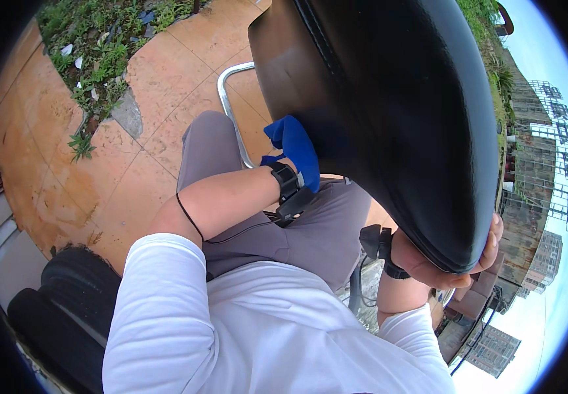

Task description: Wiping down a black office chair with a blue cloth.

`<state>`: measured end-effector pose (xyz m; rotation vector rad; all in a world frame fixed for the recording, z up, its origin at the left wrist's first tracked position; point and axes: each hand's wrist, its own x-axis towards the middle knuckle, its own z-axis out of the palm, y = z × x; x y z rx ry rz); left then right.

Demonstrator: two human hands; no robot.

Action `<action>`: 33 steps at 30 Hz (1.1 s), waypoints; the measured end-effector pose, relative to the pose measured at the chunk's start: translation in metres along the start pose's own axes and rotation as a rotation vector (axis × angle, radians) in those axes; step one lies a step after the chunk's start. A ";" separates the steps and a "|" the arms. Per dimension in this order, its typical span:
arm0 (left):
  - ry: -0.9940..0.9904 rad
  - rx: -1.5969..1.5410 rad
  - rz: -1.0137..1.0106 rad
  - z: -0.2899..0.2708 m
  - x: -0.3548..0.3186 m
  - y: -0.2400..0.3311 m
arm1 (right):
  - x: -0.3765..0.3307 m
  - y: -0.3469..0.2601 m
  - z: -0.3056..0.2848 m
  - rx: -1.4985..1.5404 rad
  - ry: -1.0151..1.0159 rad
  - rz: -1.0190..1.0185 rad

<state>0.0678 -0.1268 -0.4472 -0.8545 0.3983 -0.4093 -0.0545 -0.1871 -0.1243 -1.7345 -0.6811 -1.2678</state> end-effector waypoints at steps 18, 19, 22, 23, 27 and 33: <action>0.073 0.519 0.000 -0.014 -0.041 -0.022 | -0.002 -0.008 -0.004 0.032 0.196 0.051; 0.070 0.547 0.008 -0.007 -0.013 -0.021 | -0.001 -0.010 -0.002 0.129 0.197 0.097; 0.067 0.631 0.015 0.029 0.028 0.026 | 0.001 -0.010 0.003 0.314 0.196 0.187; 0.071 0.659 0.009 0.038 0.028 0.036 | 0.001 -0.006 0.004 0.174 0.204 0.118; 0.411 0.989 0.237 0.136 -0.040 -0.091 | 0.005 0.011 0.005 -0.393 0.227 -0.170; 0.016 -0.071 -0.505 0.009 -0.085 -0.091 | 0.009 0.007 0.009 -0.241 0.281 -0.053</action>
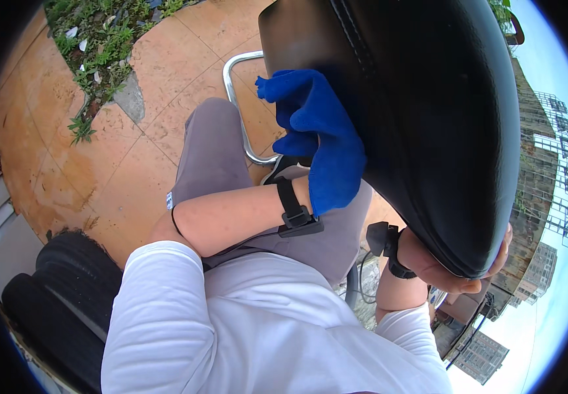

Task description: Wiping down a black office chair with a blue cloth.

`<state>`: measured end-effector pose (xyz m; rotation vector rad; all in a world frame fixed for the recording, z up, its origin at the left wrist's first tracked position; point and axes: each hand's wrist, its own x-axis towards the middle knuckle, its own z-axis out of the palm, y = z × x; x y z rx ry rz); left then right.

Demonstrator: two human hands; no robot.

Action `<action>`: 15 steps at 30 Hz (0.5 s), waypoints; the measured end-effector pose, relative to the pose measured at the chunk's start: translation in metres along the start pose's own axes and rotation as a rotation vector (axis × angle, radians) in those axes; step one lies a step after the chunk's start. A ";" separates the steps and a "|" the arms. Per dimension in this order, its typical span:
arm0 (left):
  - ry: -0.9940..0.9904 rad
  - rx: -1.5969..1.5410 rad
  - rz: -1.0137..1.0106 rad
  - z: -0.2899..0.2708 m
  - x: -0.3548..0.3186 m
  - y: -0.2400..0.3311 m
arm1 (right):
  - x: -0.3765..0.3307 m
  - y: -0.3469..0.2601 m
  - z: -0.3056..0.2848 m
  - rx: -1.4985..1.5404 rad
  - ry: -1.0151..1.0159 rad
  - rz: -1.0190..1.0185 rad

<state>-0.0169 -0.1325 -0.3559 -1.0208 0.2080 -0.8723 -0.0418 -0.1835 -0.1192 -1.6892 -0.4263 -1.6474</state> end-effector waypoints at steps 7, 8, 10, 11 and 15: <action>-0.087 0.252 -0.341 -0.001 0.009 -0.097 | -0.002 -0.006 -0.007 -0.012 -0.080 0.081; -0.081 0.272 -0.333 0.001 -0.005 -0.099 | -0.004 -0.006 -0.008 0.051 -0.113 0.098; -0.070 0.312 -0.311 0.004 0.001 -0.100 | -0.004 -0.008 -0.005 0.054 -0.168 0.090; -0.065 0.331 -0.298 0.004 0.004 -0.103 | -0.003 -0.011 -0.001 0.057 -0.170 0.089; -0.034 0.402 -0.247 0.027 -0.004 -0.082 | -0.003 -0.013 0.006 0.000 -0.115 0.112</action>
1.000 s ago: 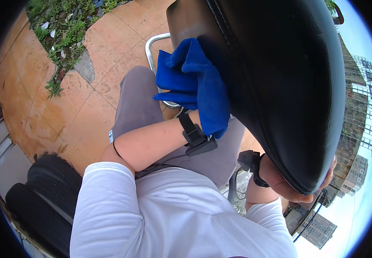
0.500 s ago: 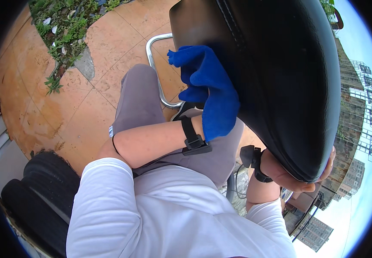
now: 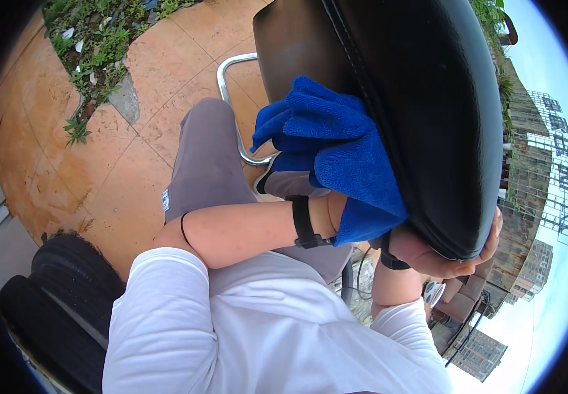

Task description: Wiping down a black office chair with a blue cloth.

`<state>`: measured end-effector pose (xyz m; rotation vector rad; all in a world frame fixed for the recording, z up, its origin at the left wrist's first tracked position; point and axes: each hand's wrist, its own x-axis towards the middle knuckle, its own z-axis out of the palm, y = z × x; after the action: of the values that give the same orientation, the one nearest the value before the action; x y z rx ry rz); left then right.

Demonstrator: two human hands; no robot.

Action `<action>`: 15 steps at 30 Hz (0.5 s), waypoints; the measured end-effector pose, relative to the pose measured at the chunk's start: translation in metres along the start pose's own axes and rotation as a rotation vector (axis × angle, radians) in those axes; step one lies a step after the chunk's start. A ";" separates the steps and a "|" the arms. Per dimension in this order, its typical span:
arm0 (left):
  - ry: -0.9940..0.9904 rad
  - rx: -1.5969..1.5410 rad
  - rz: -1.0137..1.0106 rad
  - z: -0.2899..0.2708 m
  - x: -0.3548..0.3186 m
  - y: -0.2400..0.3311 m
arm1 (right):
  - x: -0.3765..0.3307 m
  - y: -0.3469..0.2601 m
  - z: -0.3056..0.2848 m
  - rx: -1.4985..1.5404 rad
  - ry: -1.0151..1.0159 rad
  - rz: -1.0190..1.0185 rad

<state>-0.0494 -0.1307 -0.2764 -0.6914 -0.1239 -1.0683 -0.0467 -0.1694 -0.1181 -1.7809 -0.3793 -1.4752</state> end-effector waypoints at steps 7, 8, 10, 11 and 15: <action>0.091 0.097 0.013 0.019 0.005 0.073 | 0.005 0.001 -0.026 0.162 -0.306 -0.006; 0.109 0.117 0.014 0.022 -0.004 0.076 | 0.005 0.000 -0.027 0.156 -0.298 -0.005; 0.137 0.163 0.020 0.026 -0.006 0.075 | 0.005 0.002 -0.023 0.178 -0.317 -0.015; 0.151 0.186 0.019 0.026 -0.007 0.064 | 0.007 0.004 -0.024 0.111 -0.303 -0.041; 0.346 0.175 0.041 0.046 -0.014 0.050 | 0.007 0.011 -0.016 0.113 -0.288 -0.120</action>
<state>-0.0041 -0.0795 -0.2692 -0.3431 0.0940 -1.1075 -0.0484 -0.1898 -0.1156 -1.9094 -0.7121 -1.2510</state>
